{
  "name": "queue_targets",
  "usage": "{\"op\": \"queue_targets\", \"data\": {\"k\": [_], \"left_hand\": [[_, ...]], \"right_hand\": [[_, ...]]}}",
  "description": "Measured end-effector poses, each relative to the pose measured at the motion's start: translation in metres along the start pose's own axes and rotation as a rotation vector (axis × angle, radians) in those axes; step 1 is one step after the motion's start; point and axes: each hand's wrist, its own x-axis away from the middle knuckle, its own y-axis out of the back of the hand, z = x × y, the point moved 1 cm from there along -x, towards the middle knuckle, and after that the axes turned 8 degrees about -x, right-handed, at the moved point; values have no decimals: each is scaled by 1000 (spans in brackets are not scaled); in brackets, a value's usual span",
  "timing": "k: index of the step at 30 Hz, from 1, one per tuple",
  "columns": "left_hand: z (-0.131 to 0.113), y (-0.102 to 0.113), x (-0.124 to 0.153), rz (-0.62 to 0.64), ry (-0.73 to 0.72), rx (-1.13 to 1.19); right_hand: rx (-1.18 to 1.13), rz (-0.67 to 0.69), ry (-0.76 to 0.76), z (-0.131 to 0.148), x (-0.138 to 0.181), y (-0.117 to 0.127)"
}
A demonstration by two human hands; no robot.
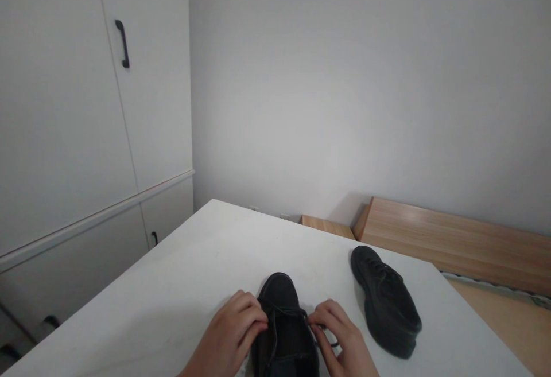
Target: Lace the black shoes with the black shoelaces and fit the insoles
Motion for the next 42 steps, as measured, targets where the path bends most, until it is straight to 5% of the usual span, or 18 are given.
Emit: {"op": "queue_targets", "data": {"k": [5, 11, 16, 22, 32, 38, 42], "left_hand": [[-1, 0, -3, -65, 23, -62], [-2, -1, 0, -41, 27, 63], [-26, 10, -2, 47, 107, 53], [-47, 15, -17, 201, 105, -179], [-69, 18, -46, 451, -30, -535], [-72, 30, -56, 408, -51, -480], [-76, 62, -66, 149, -5, -209]], "right_hand": [[166, -96, 77, -5, 2, -1], [-51, -84, -5, -1, 4, -9], [-116, -37, -57, 21, 1, 1], [235, 189, -98, 43, -13, 2], [680, 346, -221, 77, -45, -7], [492, 160, -146, 72, -44, -3], [12, -85, -93, 82, -48, 18]]}}
